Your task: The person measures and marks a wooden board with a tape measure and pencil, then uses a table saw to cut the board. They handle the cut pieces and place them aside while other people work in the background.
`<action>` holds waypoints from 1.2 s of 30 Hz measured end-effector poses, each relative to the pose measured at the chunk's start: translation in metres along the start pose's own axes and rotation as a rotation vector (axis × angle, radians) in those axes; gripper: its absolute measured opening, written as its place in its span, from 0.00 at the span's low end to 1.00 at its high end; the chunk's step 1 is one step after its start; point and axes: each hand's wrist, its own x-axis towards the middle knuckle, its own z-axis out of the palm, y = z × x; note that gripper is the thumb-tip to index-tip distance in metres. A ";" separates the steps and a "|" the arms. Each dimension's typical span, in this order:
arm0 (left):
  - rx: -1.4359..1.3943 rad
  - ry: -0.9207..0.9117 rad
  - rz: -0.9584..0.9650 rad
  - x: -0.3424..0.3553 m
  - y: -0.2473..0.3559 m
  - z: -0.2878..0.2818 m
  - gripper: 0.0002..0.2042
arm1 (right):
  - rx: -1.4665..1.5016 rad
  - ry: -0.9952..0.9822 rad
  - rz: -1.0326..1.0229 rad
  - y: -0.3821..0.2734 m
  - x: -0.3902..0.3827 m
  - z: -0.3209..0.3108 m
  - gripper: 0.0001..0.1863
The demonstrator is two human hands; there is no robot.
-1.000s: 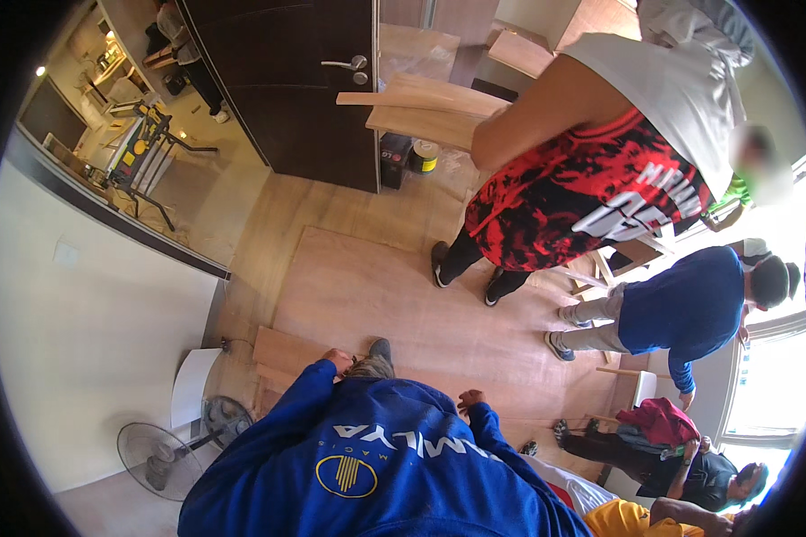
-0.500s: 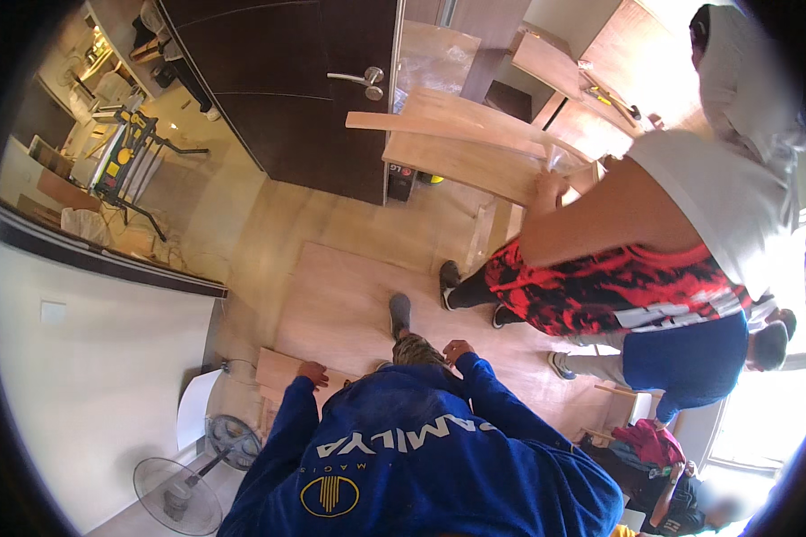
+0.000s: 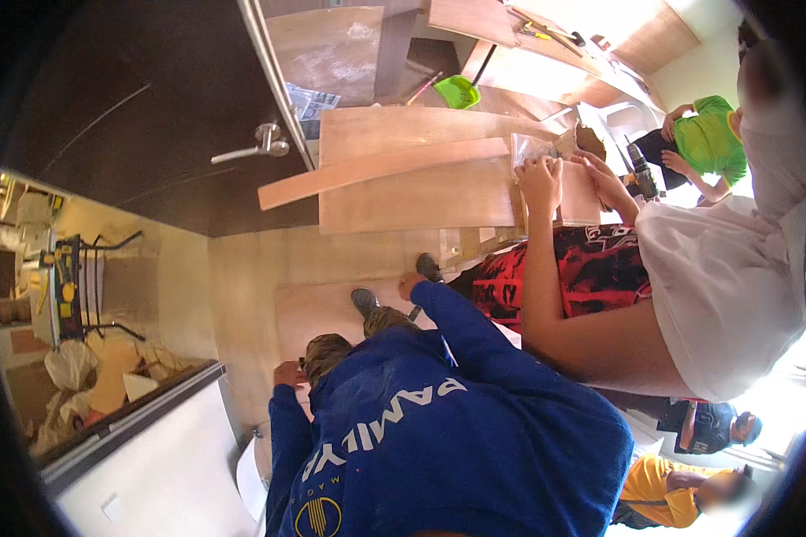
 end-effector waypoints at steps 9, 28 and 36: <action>0.097 -0.169 0.249 0.005 0.152 -0.027 0.18 | 0.518 -0.361 -0.274 -0.184 -0.022 -0.150 0.15; 0.726 -1.851 1.391 -0.424 0.390 -0.021 0.21 | 0.046 0.643 0.321 -0.268 0.011 -0.256 0.40; 0.564 -1.392 2.077 -0.493 0.385 -0.061 0.10 | -0.146 0.748 0.373 -0.279 0.016 -0.232 0.45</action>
